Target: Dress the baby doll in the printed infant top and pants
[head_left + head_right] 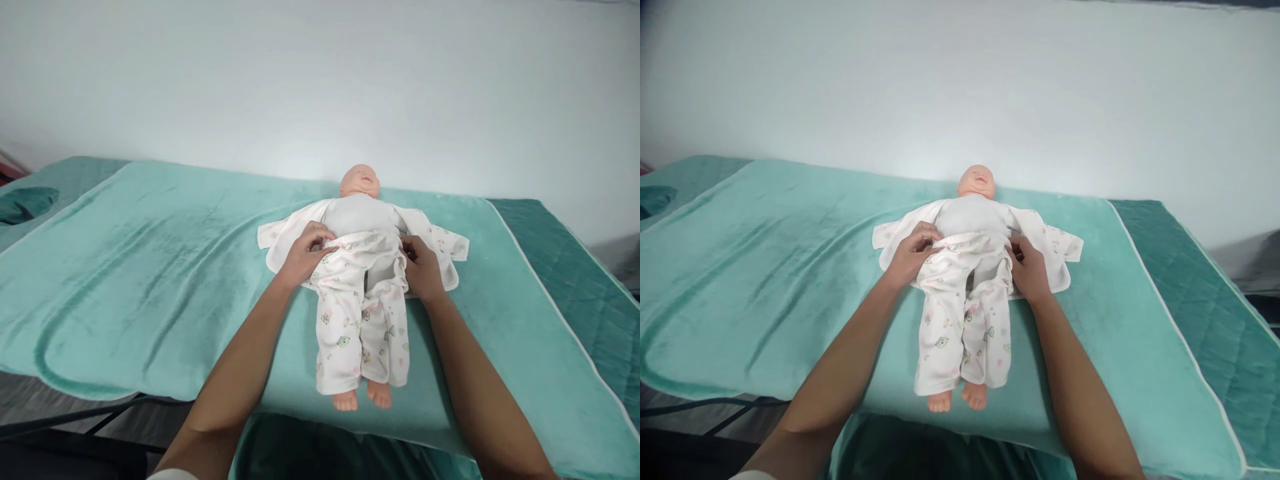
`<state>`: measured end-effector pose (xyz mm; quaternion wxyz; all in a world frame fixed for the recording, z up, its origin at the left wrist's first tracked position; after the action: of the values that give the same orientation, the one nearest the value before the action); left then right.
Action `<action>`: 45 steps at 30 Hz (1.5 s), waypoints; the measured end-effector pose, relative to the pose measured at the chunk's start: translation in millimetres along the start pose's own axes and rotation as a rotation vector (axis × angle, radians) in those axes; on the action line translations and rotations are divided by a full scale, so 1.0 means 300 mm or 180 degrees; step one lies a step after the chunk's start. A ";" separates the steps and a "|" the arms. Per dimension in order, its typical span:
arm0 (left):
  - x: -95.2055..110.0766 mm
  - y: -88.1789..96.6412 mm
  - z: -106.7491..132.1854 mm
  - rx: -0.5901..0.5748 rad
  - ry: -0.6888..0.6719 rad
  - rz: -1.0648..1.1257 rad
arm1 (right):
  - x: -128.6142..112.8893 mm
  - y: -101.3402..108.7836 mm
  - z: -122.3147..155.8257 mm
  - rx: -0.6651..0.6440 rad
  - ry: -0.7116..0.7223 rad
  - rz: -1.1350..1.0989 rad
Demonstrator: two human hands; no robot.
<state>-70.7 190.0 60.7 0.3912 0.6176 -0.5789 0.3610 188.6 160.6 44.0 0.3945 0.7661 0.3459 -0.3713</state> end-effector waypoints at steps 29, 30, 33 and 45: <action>-0.180 0.069 -0.006 0.0465 0.1024 -0.1019 | 0.152 -0.048 -0.005 -0.0177 -0.0952 -0.0076; -0.183 0.069 -0.007 0.0417 0.1101 -0.1085 | 0.157 -0.053 -0.003 -0.0210 -0.1046 -0.0169; -0.179 0.048 -0.003 0.0141 0.1302 -0.1075 | 0.160 -0.072 0.007 -0.0340 -0.1362 -0.0433; -0.165 -0.037 0.069 -0.0288 0.2183 0.0562 | 0.063 -0.115 0.053 -0.0483 -0.1909 -0.1802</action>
<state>-63.2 193.2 6.6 0.5570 0.3902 -0.4804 0.5538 164.5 167.1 9.6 0.4154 0.4676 0.4389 -0.6451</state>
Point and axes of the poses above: each hand's wrist, its own z-axis away from the middle knuckle, its own y-axis out of the back of the hand, x = y × z, the point moved 9 cm from there along -z, towards the middle knuckle, and after that the axes turned 14 degrees about x, right-handed, at the moved point
